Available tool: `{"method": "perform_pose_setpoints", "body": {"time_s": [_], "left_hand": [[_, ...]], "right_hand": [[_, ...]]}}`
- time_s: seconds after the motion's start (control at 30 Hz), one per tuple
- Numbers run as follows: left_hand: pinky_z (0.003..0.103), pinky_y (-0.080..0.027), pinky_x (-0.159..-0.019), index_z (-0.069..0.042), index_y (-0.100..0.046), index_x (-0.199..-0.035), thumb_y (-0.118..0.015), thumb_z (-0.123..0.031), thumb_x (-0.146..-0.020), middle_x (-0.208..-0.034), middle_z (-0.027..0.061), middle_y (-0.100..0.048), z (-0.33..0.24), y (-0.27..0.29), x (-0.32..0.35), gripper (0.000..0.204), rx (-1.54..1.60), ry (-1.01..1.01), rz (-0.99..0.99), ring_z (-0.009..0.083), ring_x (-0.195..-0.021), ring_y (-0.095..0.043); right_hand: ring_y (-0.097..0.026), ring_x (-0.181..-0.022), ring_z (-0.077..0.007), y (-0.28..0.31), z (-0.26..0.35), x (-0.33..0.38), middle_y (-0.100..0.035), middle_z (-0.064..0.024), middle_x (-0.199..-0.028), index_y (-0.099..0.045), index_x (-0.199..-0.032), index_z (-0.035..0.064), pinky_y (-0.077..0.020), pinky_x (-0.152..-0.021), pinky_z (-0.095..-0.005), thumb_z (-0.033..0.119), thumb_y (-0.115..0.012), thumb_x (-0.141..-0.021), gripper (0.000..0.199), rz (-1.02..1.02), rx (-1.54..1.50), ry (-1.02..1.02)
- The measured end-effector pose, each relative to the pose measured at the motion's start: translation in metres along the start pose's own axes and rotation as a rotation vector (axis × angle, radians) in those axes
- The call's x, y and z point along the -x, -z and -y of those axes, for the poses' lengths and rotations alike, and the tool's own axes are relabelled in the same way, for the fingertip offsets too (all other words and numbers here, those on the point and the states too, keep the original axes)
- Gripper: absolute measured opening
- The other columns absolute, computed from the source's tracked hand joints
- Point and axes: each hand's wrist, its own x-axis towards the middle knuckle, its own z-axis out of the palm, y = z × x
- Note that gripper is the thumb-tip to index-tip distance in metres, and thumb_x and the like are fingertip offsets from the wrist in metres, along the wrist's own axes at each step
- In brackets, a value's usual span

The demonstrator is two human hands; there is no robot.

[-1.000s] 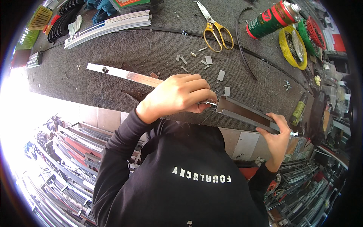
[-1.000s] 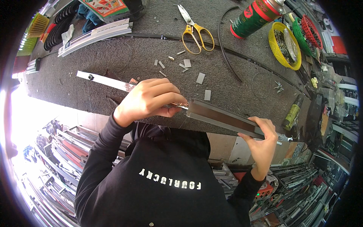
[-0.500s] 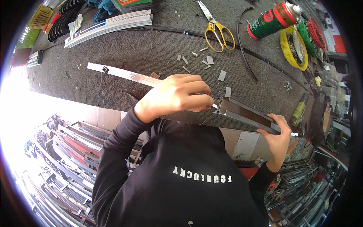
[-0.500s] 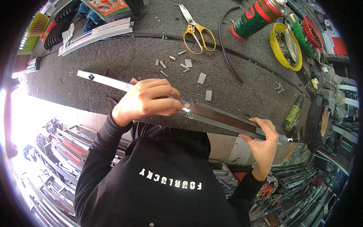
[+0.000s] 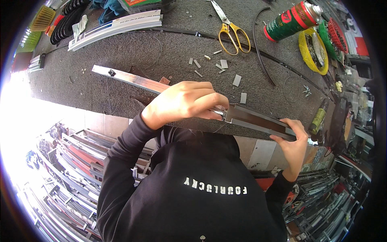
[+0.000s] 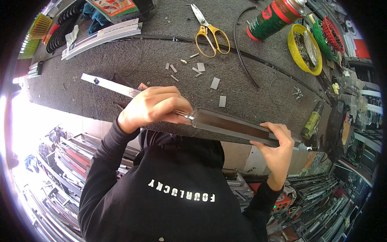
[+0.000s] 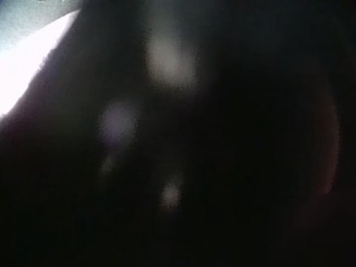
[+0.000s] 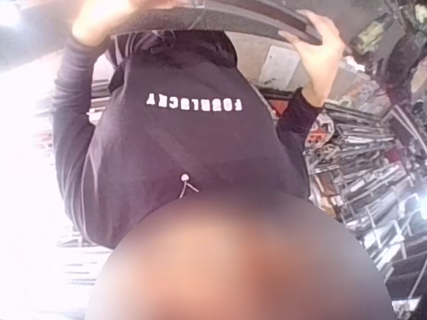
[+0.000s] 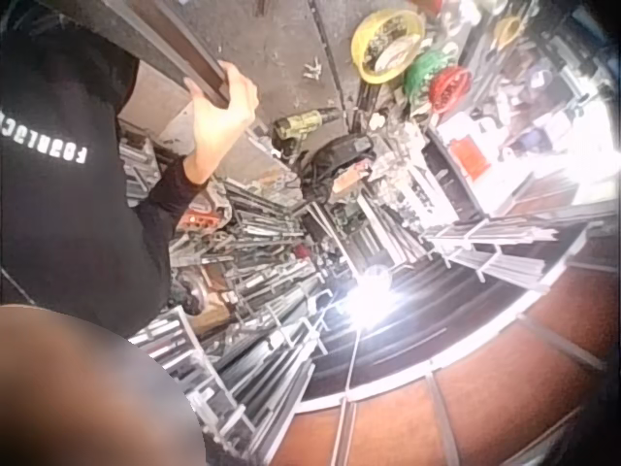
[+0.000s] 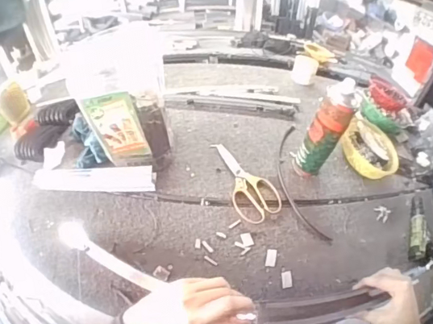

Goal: The person assembles window frame components by inserting small plastic pieces into aluminum profiles, cutting a rubber seal with shears, and handling black plastic end caps. The person works at a cluttered workbench, using both hands to align and press parts into place.

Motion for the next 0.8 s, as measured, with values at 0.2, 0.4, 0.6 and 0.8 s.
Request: {"method": "perform_pose_setpoints", "body": {"time_s": [0.2, 0.4, 0.6, 0.8], "left_hand": [[0.036, -0.056, -0.062, -0.008, -0.062, -0.103, -0.079, -0.027, -0.084, -0.082, 0.0022, -0.065, 0.007, -0.001, 0.008, 0.032, 0.015, 0.039, 0.001, 0.022, -0.074, -0.067], [0.038, -0.054, -0.061, -0.005, -0.061, -0.099, -0.084, -0.02, -0.082, -0.083, 0.0074, -0.067, 0.016, -0.01, 0.015, 0.032, 0.063, 0.032, 0.045, 0.0266, -0.073, -0.069], [0.037, -0.054, -0.063, -0.006, -0.061, -0.1, -0.086, -0.024, -0.078, -0.085, 0.0063, -0.067, 0.017, -0.011, 0.023, 0.038, 0.096, 0.099, 0.075, 0.0267, -0.076, -0.069], [0.037, -0.056, -0.069, -0.007, -0.068, -0.099, -0.085, -0.028, -0.074, -0.089, 0.0036, -0.069, 0.016, -0.008, 0.034, 0.037, -0.012, 0.111, 0.131, 0.0242, -0.08, -0.069]], "right_hand": [[-0.062, -0.093, -0.0266, -0.015, -0.007, -0.002, -0.071, -0.0083, -0.096, -0.074, -0.104, 0.0042, -0.0468, -0.087, -0.0372, 0.008, -0.093, -0.057, 0.051, -0.003, -0.024, 0.009], [-0.062, -0.093, -0.0273, -0.031, -0.013, 0.0, -0.071, -0.0076, -0.096, -0.075, -0.104, 0.0053, -0.0461, -0.088, -0.0381, 0.011, -0.094, -0.056, 0.052, 0.002, -0.006, 0.003], [-0.063, -0.093, -0.0275, -0.039, -0.01, 0.007, -0.071, -0.0069, -0.095, -0.074, -0.103, 0.0059, -0.0434, -0.09, -0.0384, 0.012, -0.094, -0.056, 0.051, -0.009, 0.018, 0.022], [-0.063, -0.092, -0.0268, -0.048, -0.004, 0.018, -0.071, -0.0064, -0.095, -0.074, -0.102, 0.0065, -0.0425, -0.089, -0.0381, 0.013, -0.094, -0.056, 0.05, -0.031, 0.057, 0.014]]}}
